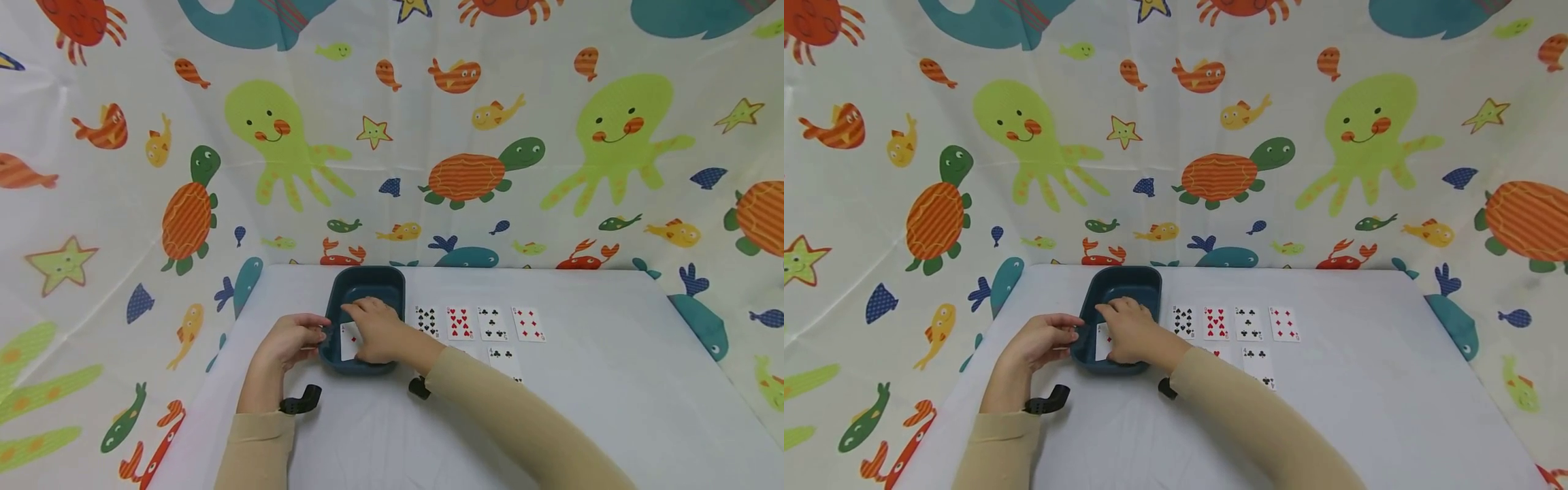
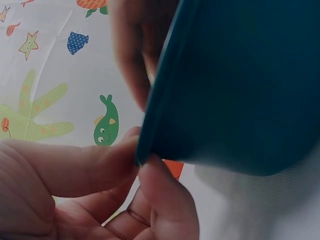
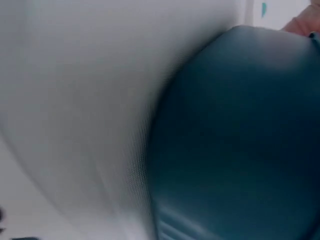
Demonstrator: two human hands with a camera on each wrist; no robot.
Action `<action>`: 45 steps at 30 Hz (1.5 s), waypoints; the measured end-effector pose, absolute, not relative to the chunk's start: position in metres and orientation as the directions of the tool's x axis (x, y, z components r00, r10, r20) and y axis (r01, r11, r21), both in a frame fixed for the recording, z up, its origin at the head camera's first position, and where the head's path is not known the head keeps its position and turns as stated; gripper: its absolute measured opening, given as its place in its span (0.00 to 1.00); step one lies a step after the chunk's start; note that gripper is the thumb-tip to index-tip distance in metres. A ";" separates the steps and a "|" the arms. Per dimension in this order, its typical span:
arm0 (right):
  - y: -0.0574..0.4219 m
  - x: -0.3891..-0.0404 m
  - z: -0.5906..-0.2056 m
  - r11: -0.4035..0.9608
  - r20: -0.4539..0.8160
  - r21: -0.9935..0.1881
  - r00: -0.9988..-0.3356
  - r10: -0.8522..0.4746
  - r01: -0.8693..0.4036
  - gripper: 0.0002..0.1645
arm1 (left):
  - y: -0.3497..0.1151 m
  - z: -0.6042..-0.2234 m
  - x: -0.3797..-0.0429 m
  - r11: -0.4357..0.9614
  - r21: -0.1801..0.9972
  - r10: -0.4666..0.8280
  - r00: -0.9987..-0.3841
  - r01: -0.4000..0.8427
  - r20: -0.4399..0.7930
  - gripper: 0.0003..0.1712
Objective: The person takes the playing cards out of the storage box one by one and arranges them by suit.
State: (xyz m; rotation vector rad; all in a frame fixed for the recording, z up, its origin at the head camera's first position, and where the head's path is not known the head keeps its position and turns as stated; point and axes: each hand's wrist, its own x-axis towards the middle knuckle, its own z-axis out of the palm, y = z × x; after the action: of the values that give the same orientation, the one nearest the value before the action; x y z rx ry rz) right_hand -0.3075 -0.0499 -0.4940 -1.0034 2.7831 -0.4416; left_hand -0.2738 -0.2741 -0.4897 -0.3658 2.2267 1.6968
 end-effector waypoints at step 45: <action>-0.064 -0.314 -0.509 0.759 -0.088 -0.311 -0.778 -0.622 -0.572 0.52 | -0.273 -0.488 -0.274 0.259 0.879 -0.011 -0.912 -0.399 -0.410 0.20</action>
State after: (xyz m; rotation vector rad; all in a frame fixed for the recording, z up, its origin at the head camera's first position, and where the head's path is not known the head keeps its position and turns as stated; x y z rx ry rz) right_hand -0.3137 -0.0642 -0.5088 -0.9488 2.7697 -0.3999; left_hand -0.2737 -0.2727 -0.4879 -0.3769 2.2145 1.6944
